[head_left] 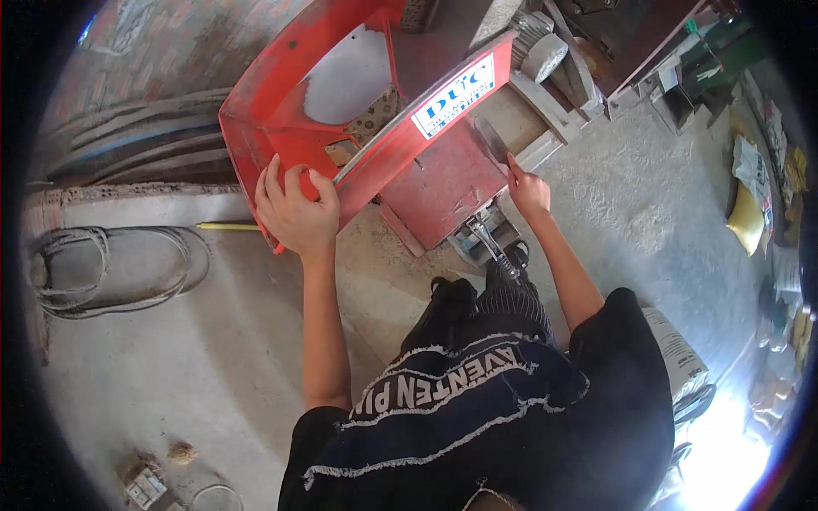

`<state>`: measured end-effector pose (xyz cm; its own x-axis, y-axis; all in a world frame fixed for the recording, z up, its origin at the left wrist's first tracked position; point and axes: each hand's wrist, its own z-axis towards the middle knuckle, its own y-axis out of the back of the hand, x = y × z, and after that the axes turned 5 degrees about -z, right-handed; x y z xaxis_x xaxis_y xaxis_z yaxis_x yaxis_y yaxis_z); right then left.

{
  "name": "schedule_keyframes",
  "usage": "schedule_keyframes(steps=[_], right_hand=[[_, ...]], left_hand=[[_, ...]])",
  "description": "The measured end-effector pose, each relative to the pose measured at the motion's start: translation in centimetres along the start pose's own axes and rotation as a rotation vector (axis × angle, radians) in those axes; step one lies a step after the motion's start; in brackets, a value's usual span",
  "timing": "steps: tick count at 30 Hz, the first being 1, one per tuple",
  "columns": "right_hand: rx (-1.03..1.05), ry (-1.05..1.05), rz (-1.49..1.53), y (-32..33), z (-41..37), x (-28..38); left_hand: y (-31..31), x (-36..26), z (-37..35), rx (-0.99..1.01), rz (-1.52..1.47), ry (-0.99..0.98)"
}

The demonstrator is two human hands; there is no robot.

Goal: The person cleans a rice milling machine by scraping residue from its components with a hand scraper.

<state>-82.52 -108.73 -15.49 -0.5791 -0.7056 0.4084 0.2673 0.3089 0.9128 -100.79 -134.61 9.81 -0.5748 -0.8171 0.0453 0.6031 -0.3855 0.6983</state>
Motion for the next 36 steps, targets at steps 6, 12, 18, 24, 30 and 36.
schedule_keyframes(steps=[6,12,18,24,30,36], right_hand=[[0.016,0.144,-0.097,-0.9,3.4,-0.3],[0.043,0.144,-0.185,0.3,-3.2,-2.4],[-0.071,0.176,-0.265,-2.8,1.3,1.0],[-0.087,0.247,-0.355,-1.0,-4.8,-2.7],[-0.046,0.257,-0.374,0.1,-5.8,-4.5],[-0.063,0.244,-0.244,-2.4,2.2,1.9]], left_hand=[[0.0,0.1,-0.1,0.002,-0.004,0.012],[-0.3,0.4,0.0,-0.038,-0.008,0.038],[-0.2,0.2,0.0,-0.033,-0.025,0.039],[-0.2,0.3,-0.2,-0.051,-0.039,0.074],[-0.5,0.5,-0.4,-0.059,-0.041,0.082],[-0.4,0.4,-0.2,-0.072,-0.030,0.066]])
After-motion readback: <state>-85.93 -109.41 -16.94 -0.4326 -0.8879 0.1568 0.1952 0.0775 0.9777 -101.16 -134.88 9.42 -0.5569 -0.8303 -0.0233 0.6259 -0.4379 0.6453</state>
